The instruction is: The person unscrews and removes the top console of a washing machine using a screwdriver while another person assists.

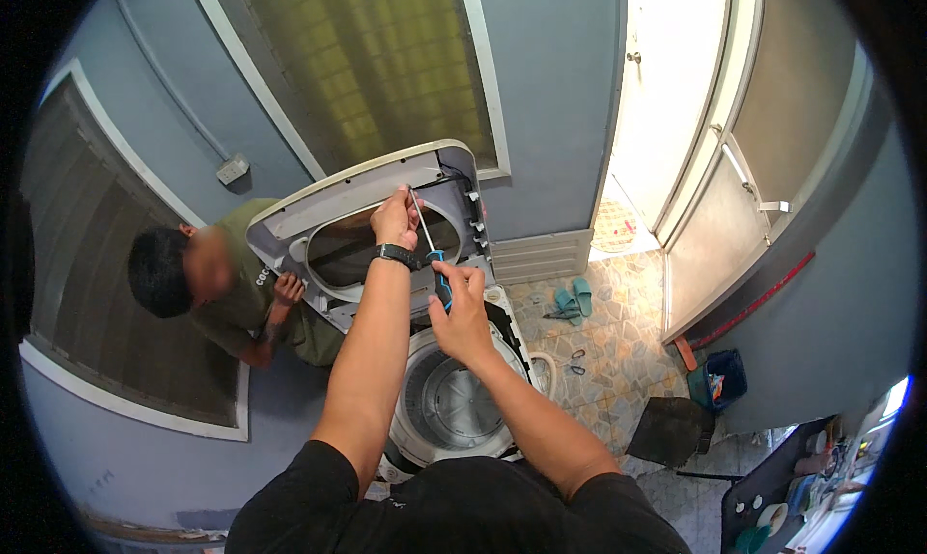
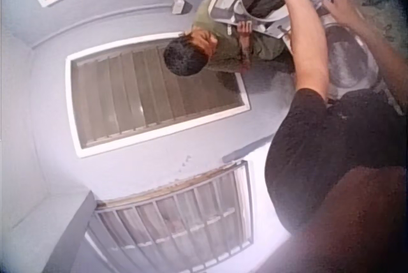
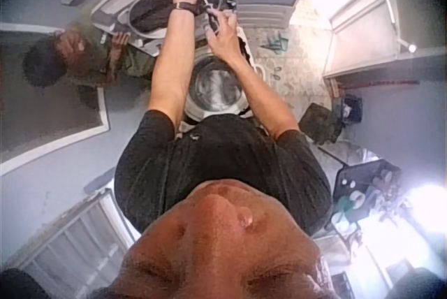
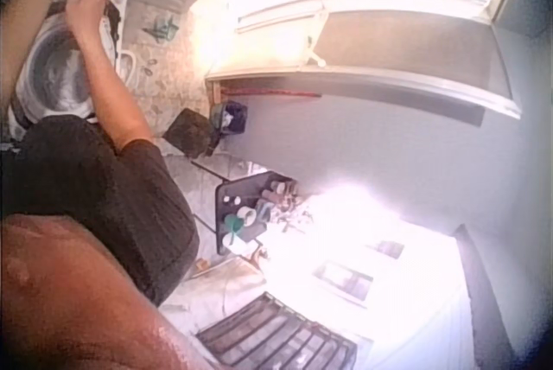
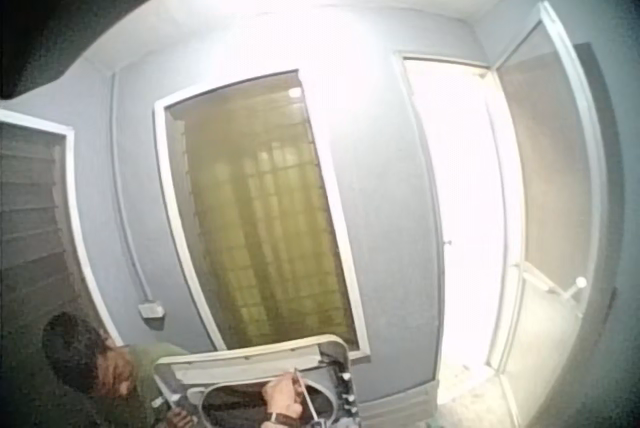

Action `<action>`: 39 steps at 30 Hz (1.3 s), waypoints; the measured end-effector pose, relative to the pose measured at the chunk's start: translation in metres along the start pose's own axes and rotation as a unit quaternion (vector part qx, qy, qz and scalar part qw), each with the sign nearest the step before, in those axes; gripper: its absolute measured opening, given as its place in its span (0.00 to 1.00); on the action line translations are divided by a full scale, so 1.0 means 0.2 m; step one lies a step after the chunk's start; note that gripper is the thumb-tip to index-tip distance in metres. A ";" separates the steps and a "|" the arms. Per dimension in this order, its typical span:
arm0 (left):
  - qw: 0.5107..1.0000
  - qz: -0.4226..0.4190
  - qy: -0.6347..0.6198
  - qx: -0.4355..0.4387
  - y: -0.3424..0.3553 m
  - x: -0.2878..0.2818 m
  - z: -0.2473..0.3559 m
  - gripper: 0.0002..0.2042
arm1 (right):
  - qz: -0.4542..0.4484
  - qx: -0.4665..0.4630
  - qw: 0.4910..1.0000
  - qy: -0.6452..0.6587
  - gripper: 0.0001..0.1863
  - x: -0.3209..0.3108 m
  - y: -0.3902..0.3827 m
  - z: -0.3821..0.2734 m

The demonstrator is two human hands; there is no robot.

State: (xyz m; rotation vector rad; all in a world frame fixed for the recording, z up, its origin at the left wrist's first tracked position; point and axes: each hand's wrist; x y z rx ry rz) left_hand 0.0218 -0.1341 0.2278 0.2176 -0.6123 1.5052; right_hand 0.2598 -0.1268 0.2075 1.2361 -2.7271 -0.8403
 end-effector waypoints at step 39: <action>0.979 0.126 0.107 0.122 -0.09 0.11 -0.04 0.15 | 0.027 -0.008 1.000 -0.003 0.22 -0.40 -0.22 0.10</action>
Point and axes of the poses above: each hand's wrist, its own y-axis towards the middle knuckle, its own x-axis out of the palm, z = x × y, and after that the axes turned 4 degrees about z, right-handed
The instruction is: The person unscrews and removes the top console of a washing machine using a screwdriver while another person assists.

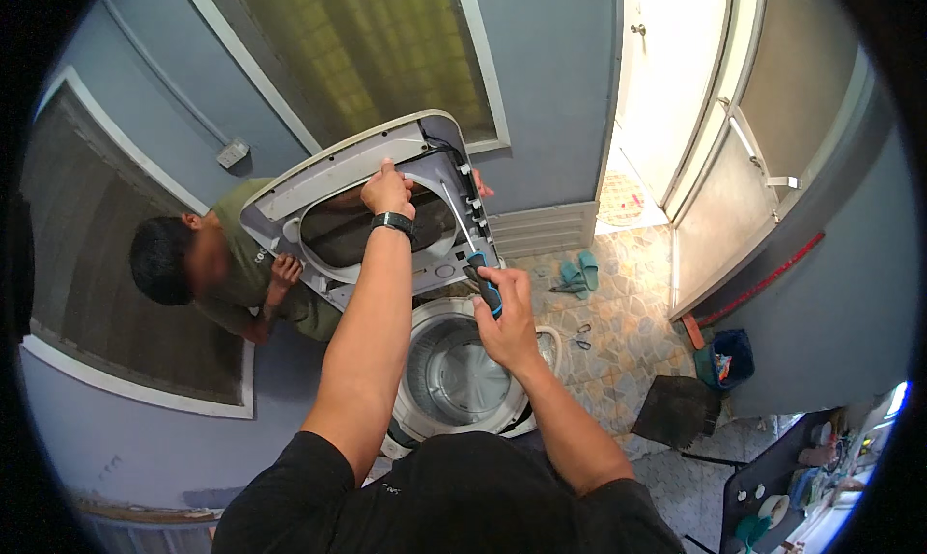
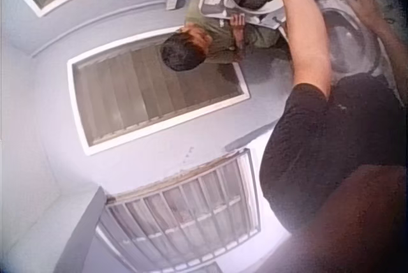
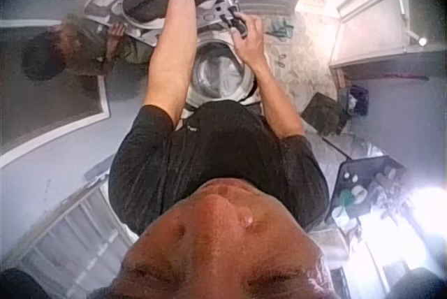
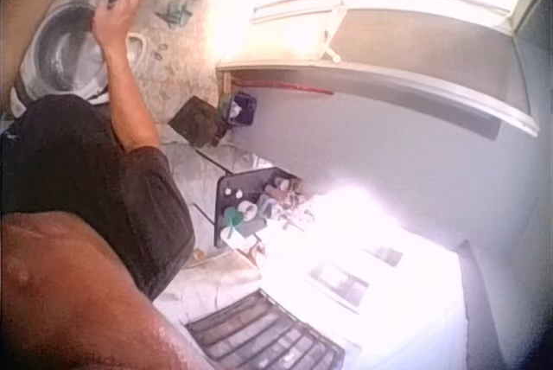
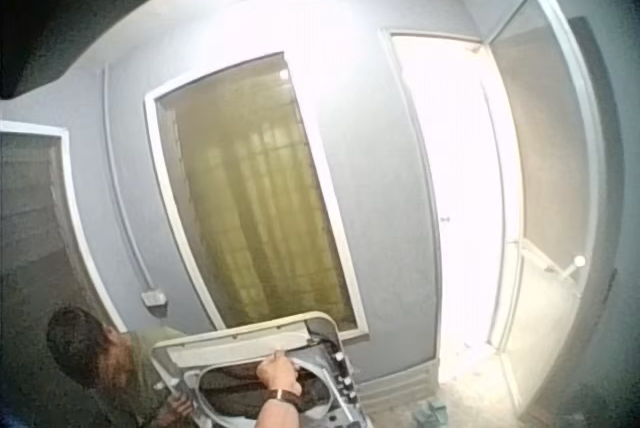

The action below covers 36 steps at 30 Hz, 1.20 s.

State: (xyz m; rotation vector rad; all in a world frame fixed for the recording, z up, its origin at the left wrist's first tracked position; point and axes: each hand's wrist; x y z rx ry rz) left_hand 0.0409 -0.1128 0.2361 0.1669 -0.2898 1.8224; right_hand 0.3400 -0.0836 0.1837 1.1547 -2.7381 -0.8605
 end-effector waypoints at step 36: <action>0.913 -0.381 -0.047 -0.138 -0.10 -0.11 -0.04 0.12 | -0.014 0.071 0.994 0.083 0.25 0.26 0.21 0.03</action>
Point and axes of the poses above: each hand's wrist, its own y-axis towards the middle knuckle, its own x-axis out of the palm, z = x × y, and after that the axes turned 4 degrees about z, right-handed
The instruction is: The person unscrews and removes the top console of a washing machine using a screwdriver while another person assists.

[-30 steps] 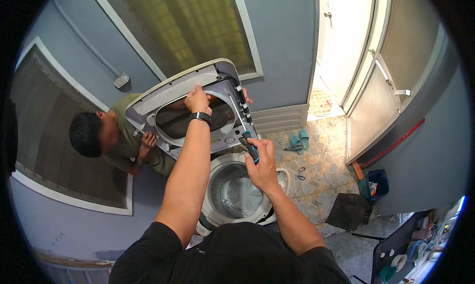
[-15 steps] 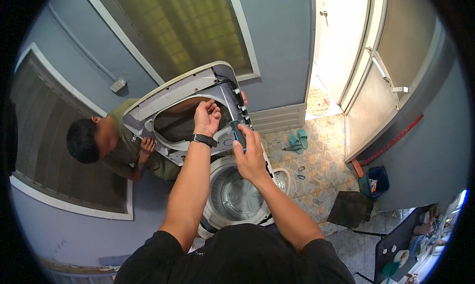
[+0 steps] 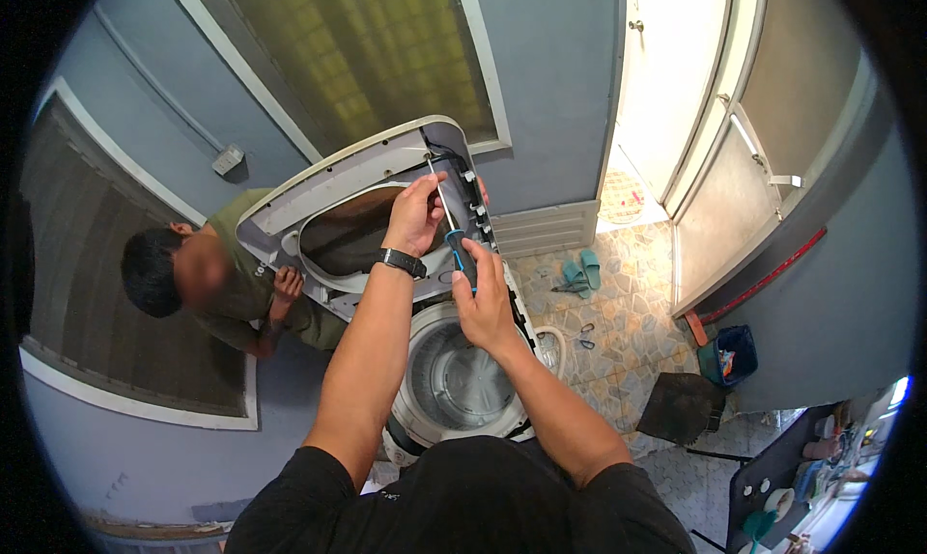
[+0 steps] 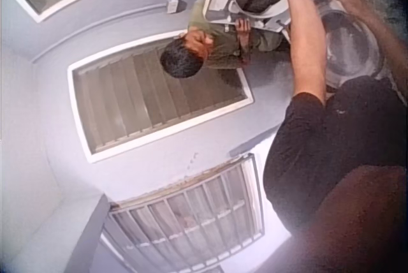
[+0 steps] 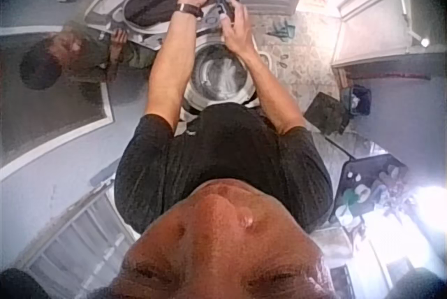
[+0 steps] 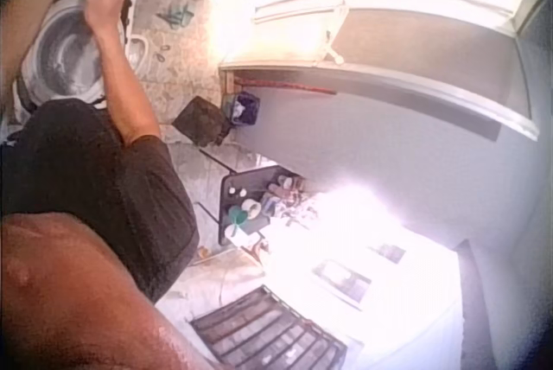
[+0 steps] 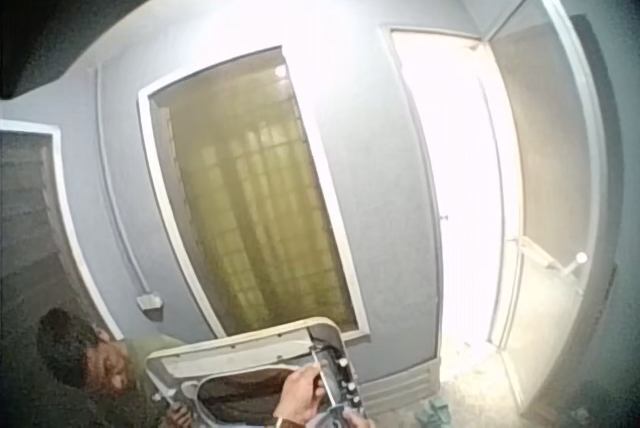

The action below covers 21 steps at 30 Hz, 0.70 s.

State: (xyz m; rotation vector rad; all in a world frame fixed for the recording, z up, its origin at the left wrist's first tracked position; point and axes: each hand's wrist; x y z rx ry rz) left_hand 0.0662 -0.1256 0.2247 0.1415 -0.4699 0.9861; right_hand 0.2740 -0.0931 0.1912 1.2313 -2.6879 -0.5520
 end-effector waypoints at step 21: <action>0.965 0.156 0.186 0.104 0.02 -0.10 0.03 0.10 | 0.011 0.225 0.912 0.342 0.22 0.06 0.04 -0.08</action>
Point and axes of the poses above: each hand's wrist, its own y-axis towards the middle knuckle, its own x-axis out of the palm, z = x × y, and after that the axes turned 4 degrees about z, right-handed
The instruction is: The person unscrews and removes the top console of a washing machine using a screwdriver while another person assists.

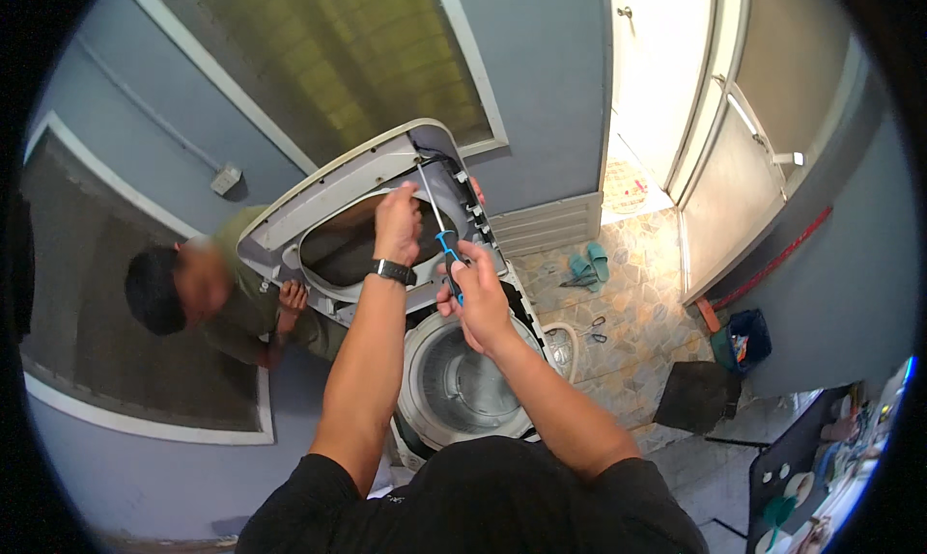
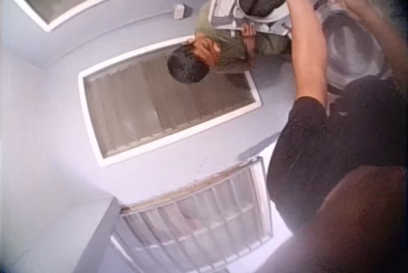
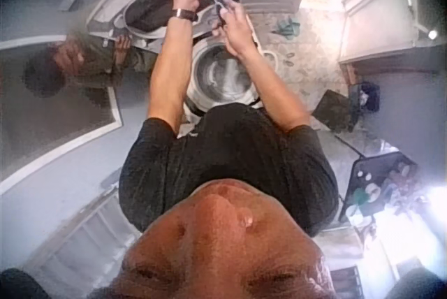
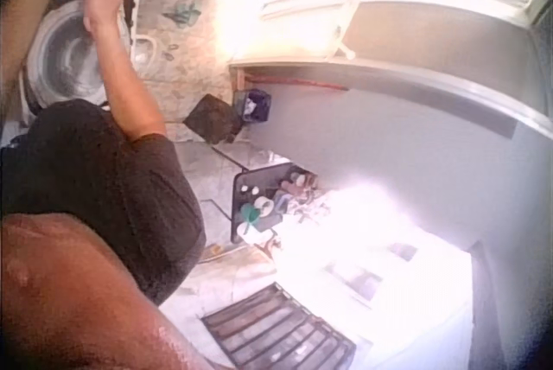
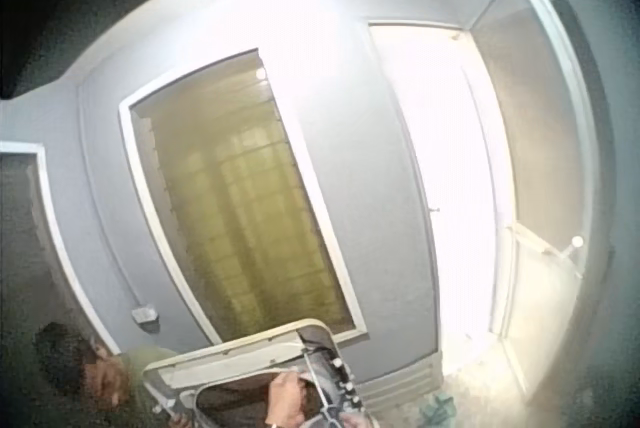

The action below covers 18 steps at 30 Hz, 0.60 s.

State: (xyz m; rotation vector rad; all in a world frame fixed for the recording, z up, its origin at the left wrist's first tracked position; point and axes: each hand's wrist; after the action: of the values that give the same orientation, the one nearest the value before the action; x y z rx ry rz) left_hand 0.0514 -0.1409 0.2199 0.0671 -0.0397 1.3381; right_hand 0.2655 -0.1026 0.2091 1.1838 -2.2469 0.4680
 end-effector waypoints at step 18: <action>0.720 -0.027 0.656 0.224 0.53 -0.06 0.68 0.32 | -0.020 0.155 0.962 0.225 0.23 0.08 -0.01 -0.08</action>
State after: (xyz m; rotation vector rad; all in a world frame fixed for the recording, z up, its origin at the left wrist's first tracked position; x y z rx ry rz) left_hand -0.0531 -0.1388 0.3569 -0.4859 1.4939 1.0483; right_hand 0.2650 -0.1045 0.2319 1.1307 -1.7964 0.9936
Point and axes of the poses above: each hand's wrist, its own y-axis towards the middle knuckle, its own x-axis out of the palm, z = x × y, and after that the axes turned 4 degrees about z, right-handed
